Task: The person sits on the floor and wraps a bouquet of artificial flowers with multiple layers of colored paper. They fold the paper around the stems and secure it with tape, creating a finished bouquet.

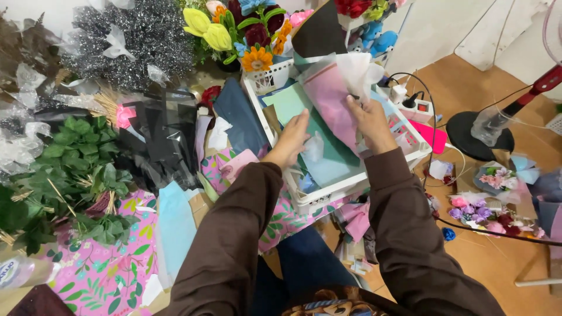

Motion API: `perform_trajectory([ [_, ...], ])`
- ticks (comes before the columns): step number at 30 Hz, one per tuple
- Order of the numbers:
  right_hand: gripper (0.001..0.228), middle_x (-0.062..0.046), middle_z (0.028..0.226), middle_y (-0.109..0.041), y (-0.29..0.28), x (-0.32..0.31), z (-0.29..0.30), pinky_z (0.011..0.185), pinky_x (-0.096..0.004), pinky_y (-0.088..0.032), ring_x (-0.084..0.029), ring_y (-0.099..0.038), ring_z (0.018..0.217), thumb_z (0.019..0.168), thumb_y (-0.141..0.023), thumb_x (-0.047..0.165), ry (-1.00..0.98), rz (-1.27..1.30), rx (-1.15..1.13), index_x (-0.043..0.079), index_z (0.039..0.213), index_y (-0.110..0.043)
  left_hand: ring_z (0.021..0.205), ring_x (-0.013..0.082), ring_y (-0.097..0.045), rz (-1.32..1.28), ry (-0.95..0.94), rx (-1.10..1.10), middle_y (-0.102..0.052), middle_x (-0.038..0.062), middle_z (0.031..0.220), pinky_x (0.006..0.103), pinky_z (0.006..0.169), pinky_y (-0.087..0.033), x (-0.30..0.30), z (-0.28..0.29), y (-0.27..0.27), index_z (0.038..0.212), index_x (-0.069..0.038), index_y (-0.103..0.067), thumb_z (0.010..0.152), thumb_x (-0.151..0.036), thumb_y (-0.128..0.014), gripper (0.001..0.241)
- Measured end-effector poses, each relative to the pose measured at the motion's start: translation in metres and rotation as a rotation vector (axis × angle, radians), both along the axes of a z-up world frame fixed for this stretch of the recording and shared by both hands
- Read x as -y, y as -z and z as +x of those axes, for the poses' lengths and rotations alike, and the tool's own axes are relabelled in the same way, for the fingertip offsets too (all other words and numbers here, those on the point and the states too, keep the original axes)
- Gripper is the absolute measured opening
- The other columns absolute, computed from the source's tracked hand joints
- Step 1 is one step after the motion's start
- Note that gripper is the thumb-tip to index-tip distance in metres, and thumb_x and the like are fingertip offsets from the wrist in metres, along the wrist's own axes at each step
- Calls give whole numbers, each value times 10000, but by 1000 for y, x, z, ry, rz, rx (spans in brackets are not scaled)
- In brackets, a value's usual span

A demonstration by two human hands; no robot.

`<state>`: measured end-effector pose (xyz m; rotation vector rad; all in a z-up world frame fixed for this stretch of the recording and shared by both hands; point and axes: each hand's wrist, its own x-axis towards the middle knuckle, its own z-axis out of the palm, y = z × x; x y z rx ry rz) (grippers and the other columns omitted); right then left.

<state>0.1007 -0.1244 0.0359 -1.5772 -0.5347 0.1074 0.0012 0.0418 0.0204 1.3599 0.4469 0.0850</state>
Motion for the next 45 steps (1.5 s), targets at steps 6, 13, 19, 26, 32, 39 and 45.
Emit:
perform_trajectory([
  [6,327,-28,874,-687,63,-11,72,846,-360,-483,-107,-530,917,1107,-610,359,-165,-154,171,60,1074,-738,1508,552,-161,-34,136,11,-57,344,1662,720,1184,-60,19,-18,-40,1613,47,39,950,-773,-288,1104],
  [13,1112,-332,1527,-439,3,-8,15,1200,-587,-305,-485,-381,1437,672,-908,198,-386,-501,288,-34,1580,-310,1503,486,-279,-197,96,241,-325,282,1618,592,1241,-173,21,6,-31,1607,12,-219,949,-815,-177,1058],
  [19,457,-188,1228,-687,55,-2,77,1036,-501,-497,-389,-608,1238,926,-702,99,132,-272,300,91,1372,-605,1231,414,-626,1012,77,-99,-631,234,1321,542,1003,-531,-38,43,66,1472,-54,-500,1002,-233,-496,503],
  [26,158,-148,975,-707,26,2,53,879,-412,-570,-205,-691,1039,983,-731,86,255,122,240,51,1080,-612,1292,474,-551,1524,416,-451,-649,310,1291,672,1183,81,15,-13,-3,1600,28,-214,956,-478,-589,900],
  [32,223,-119,961,-695,48,0,77,890,-402,-569,-173,-674,1016,962,-813,124,300,169,259,68,1070,-627,1197,441,-603,1627,412,-423,-696,248,1200,742,1160,27,9,3,32,1530,-83,-425,786,-446,-806,911],
  [39,288,-191,992,-684,1,-4,17,917,-541,-519,-399,-673,1060,988,-781,282,169,-147,253,49,1074,-636,1015,363,-683,1701,443,-347,-707,156,1059,556,894,-448,9,12,50,1528,-158,-440,804,-409,-825,858],
  [45,252,-213,1002,-714,26,-12,28,905,-560,-512,-460,-661,1062,920,-702,248,-38,-439,305,80,1107,-679,1092,361,-674,1598,320,-494,-730,180,1160,483,903,-413,24,4,-2,1647,-78,-121,1022,-408,-597,852],
])
